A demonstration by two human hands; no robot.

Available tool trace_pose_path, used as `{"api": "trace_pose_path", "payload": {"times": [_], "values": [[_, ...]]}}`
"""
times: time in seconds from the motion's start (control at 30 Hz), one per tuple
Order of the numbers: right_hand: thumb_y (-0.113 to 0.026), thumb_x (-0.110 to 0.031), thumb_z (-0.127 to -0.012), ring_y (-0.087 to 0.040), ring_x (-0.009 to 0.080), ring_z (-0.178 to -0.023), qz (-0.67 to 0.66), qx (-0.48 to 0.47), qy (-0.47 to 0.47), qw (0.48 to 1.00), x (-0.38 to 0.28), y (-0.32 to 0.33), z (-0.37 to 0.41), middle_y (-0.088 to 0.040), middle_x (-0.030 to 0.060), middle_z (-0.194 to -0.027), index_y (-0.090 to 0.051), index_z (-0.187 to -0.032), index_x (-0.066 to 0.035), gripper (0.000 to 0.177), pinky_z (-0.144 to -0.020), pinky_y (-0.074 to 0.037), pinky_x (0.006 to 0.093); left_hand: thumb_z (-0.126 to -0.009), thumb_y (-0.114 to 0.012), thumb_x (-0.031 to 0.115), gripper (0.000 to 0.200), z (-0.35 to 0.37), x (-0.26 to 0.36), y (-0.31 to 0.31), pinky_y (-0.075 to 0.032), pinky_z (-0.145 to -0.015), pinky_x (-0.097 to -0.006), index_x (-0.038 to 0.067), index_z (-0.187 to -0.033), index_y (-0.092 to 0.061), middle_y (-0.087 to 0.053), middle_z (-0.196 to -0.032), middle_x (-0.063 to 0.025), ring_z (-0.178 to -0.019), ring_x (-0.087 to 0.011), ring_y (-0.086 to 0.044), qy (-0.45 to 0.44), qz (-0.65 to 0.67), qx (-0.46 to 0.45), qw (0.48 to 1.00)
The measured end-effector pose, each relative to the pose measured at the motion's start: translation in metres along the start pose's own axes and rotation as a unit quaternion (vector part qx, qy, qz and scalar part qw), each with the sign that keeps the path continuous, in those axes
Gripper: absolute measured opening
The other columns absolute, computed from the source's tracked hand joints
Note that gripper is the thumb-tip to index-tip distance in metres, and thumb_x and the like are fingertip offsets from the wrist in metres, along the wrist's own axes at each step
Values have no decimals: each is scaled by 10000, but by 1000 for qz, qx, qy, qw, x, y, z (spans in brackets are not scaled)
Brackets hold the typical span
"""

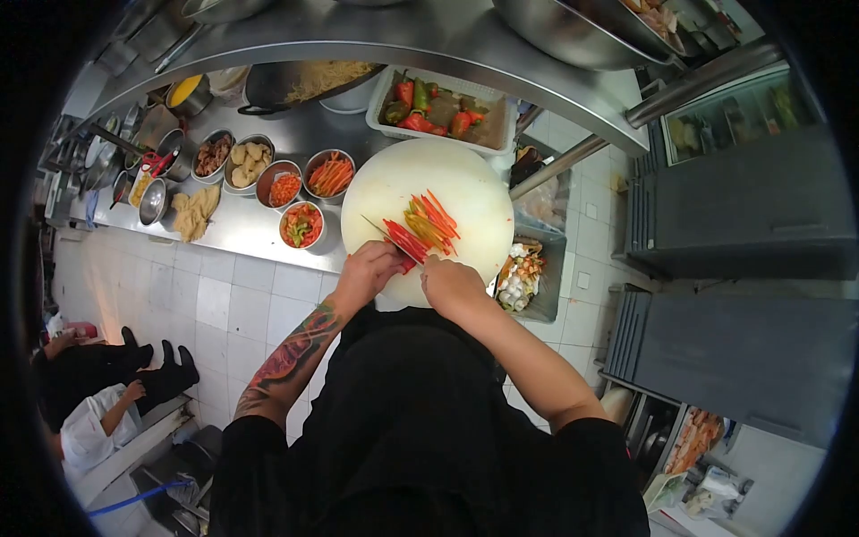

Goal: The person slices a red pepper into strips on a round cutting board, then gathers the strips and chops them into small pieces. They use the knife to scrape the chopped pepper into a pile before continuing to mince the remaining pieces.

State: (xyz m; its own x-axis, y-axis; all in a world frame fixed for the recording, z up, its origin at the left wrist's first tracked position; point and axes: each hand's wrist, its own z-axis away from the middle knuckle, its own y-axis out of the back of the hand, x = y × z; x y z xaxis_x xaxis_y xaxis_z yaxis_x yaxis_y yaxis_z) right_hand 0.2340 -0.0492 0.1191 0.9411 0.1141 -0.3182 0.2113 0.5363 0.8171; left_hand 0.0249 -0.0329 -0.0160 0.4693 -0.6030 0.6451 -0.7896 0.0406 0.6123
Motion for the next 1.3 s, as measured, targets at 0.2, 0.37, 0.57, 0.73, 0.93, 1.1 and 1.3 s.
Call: {"api": "trace_pose_path", "payload": {"times": [0.2,0.37,0.57,0.73,0.93,1.1,1.3], "values": [[-592,-274,-1069,-758,449,-985,-1,-13,13,1000,2,4,15,-767,270,-982,-651,-1122,41,325,-883,-575,561,-881,-808,101,78,1,6,6,-607,-805,-399,73,-886,-735,-708,-1047,-24,-1010,-251,-701,-25,2,0,1000],[-596,-284,-1070,-758,451,-962,5,-15,17,1000,-1,10,14,-766,266,-963,-654,-1111,33,325,-874,-577,561,-882,-789,69,48,4,8,7,-602,-820,-395,72,-903,-746,-711,-1059,-38,-1020,-259,-703,-19,-3,-11,1000],[-590,-290,-1070,-760,447,-937,9,-15,14,1000,3,1,8,-772,253,-964,-658,-1123,28,330,-865,-581,559,-880,-788,60,63,9,8,5,-600,-830,-389,76,-936,-764,-713,-1063,-38,-1029,-263,-705,-19,8,-6,1000],[-582,-280,-1069,-759,445,-934,12,-13,17,1000,6,-11,6,-774,248,-973,-661,-1117,32,325,-871,-584,557,-886,-798,63,77,8,9,3,-597,-827,-389,75,-957,-770,-715,-1062,-40,-1022,-264,-704,-27,13,7,1000],[-617,-287,-1056,-756,444,-941,2,-13,17,1000,1,-6,11,-767,248,-960,-667,-1087,28,321,-866,-587,557,-872,-825,62,149,17,7,4,-612,-874,-405,67,-1019,-800,-744,-1077,-53,-1048,-270,-718,-4,15,-24,1000],[-651,-323,-1051,-742,451,-916,-94,-30,-21,995,10,11,8,-752,235,-910,-644,-1068,-21,303,-817,-574,556,-862,-817,40,186,18,7,3,-605,-914,-401,61,-1046,-801,-751,-1150,-52,-1081,-281,-719,-14,5,-17,1000],[-680,-263,-1028,-733,447,-929,-171,106,52,978,33,11,50,-759,222,-964,-657,-1360,-48,396,-838,-576,535,-910,-738,3,195,-3,25,-6,-595,-929,-429,38,-1098,-772,-739,-1161,-72,-1082,-306,-708,3,-8,0,1000]]}}
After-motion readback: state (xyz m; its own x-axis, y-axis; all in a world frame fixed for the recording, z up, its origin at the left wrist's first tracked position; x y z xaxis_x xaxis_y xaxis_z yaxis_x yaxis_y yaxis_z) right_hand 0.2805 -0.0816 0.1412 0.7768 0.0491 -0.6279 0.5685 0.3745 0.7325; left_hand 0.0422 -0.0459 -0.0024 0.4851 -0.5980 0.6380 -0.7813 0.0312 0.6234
